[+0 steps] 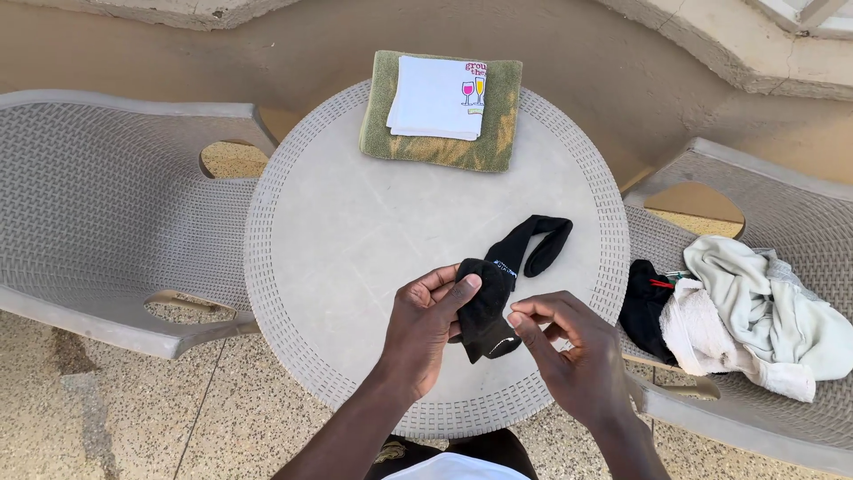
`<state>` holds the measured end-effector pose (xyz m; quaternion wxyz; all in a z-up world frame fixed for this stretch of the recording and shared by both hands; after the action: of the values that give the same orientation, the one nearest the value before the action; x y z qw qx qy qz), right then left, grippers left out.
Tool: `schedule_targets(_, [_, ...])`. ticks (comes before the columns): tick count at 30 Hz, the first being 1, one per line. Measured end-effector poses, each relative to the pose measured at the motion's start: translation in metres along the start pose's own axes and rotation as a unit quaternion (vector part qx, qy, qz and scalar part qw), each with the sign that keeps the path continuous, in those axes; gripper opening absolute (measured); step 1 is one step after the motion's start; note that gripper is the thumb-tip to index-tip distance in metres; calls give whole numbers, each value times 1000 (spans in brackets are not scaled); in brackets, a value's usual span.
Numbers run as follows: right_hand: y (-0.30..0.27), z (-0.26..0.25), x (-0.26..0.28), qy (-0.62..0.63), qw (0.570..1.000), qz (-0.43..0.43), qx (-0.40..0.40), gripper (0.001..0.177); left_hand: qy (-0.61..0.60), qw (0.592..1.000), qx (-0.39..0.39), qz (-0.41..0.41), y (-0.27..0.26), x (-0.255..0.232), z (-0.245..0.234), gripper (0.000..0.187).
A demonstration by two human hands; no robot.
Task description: Folding a pair of black socks on an outdoor table.
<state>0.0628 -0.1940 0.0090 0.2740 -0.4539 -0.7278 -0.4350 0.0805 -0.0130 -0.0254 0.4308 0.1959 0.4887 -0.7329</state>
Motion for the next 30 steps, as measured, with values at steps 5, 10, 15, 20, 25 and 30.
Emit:
schedule_targets(5, [10,15,-4,-49,996,69,7,16,-50,999,-4,0,3,11,3,39])
schedule_targets(10, [2,24,-33,99,993,65,19,12,-103,994,-16,6,-4,6,4,38])
schedule_targets(15, [10,15,-54,194,967,167,-11,17,-130,991,-30,21,-7,5,-10,37])
schedule_targets(20, [23,35,-21,229,972,34,35,31,-72,996,-30,30,-12,-5,-9,41])
schedule_targets(25, [13,71,-28,329,935,129,-13,32,-25,986,-60,155,-22,-19,-14,47])
schedule_targets(30, [28,82,2,212,969,99,-79,27,38,998,-27,44,-17,12,-38,48])
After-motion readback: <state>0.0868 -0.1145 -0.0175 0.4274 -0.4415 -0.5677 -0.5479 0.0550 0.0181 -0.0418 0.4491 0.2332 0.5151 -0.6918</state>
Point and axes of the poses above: each hand's wrist, its own y-axis towards the middle knuckle, its own z-axis out of the palm, x = y × z, the point moved 4 cm from there along y, towards the middle knuckle, and after that the axes turned 7 degrees about -z, right-handed, at the moved point
